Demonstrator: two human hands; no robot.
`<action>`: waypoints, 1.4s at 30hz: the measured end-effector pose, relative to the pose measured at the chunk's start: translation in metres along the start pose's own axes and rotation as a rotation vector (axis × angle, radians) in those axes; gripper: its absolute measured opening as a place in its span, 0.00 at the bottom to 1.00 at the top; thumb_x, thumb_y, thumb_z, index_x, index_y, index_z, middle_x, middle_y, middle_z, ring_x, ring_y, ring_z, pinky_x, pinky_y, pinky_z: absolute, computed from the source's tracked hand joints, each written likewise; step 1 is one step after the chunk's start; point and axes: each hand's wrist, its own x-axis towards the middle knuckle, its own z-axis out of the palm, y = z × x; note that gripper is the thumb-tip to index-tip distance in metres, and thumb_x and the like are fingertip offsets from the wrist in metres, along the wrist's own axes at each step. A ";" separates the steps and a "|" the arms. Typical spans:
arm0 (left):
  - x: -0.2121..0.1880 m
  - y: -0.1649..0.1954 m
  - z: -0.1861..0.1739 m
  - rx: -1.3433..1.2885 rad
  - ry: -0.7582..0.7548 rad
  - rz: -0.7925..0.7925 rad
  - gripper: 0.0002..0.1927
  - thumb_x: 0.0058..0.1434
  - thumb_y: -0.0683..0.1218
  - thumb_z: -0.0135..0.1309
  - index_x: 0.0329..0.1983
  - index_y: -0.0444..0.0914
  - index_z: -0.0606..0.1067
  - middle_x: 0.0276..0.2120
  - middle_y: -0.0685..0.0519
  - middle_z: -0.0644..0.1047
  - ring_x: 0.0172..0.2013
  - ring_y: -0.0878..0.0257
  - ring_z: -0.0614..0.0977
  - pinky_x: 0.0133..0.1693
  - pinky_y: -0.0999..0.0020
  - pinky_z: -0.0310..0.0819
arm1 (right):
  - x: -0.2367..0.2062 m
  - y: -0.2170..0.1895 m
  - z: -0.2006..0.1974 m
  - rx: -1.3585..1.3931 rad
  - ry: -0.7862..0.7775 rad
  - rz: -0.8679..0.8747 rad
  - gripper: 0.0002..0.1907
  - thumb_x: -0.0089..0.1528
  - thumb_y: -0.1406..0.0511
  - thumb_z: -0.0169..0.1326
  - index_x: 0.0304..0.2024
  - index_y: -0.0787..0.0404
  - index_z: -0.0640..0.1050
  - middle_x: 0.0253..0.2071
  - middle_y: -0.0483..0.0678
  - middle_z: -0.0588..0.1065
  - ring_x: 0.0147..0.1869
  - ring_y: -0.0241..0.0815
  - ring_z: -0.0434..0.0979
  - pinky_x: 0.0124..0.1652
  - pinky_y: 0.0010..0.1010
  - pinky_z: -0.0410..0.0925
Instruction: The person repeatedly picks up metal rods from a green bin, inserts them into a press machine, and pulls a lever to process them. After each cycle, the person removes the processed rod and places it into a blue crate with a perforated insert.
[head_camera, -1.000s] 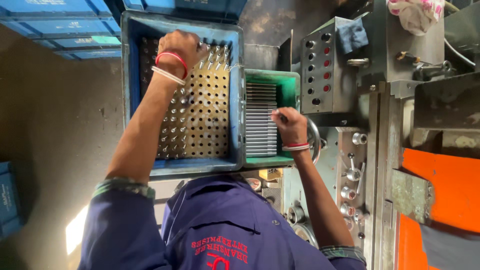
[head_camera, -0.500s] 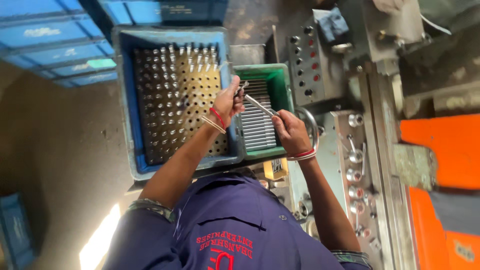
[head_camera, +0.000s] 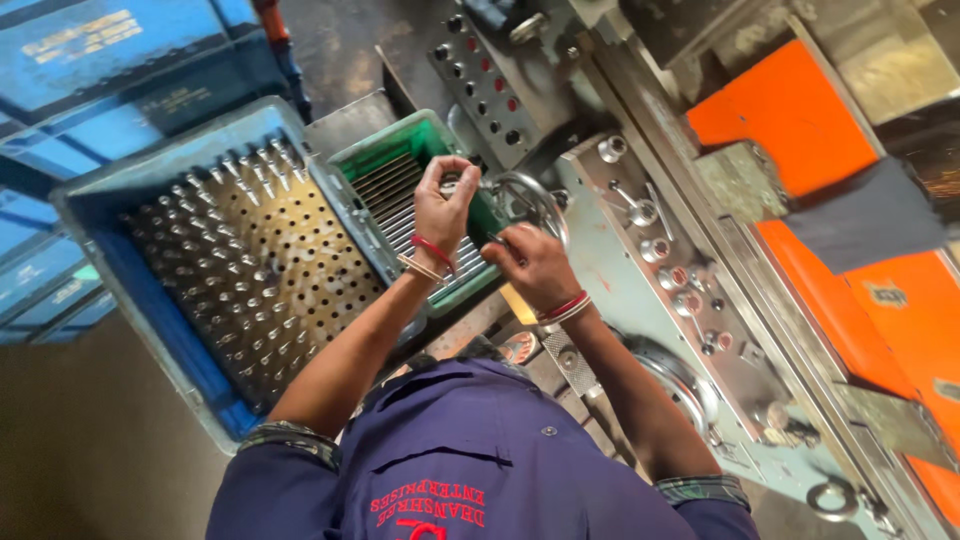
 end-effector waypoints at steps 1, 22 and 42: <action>-0.003 0.001 0.001 0.245 -0.022 0.188 0.09 0.69 0.49 0.59 0.42 0.39 0.75 0.24 0.60 0.74 0.21 0.73 0.72 0.21 0.75 0.61 | -0.001 0.004 -0.008 0.052 -0.020 -0.001 0.13 0.65 0.60 0.58 0.35 0.65 0.79 0.30 0.52 0.73 0.33 0.49 0.75 0.36 0.39 0.68; -0.021 0.057 -0.003 0.220 -0.342 -0.492 0.16 0.65 0.52 0.59 0.27 0.35 0.78 0.15 0.61 0.68 0.13 0.76 0.63 0.14 0.76 0.49 | -0.004 -0.008 -0.043 -0.007 -0.013 -0.450 0.10 0.66 0.61 0.56 0.36 0.62 0.78 0.33 0.47 0.72 0.43 0.43 0.73 0.50 0.36 0.67; 0.029 0.040 -0.083 -0.555 0.016 -0.403 0.10 0.73 0.54 0.51 0.41 0.47 0.65 0.25 0.60 0.66 0.24 0.68 0.66 0.29 0.69 0.63 | -0.151 0.138 -0.004 0.509 0.572 0.423 0.25 0.67 0.61 0.55 0.17 0.61 0.66 0.17 0.36 0.59 0.22 0.27 0.52 0.23 0.28 0.47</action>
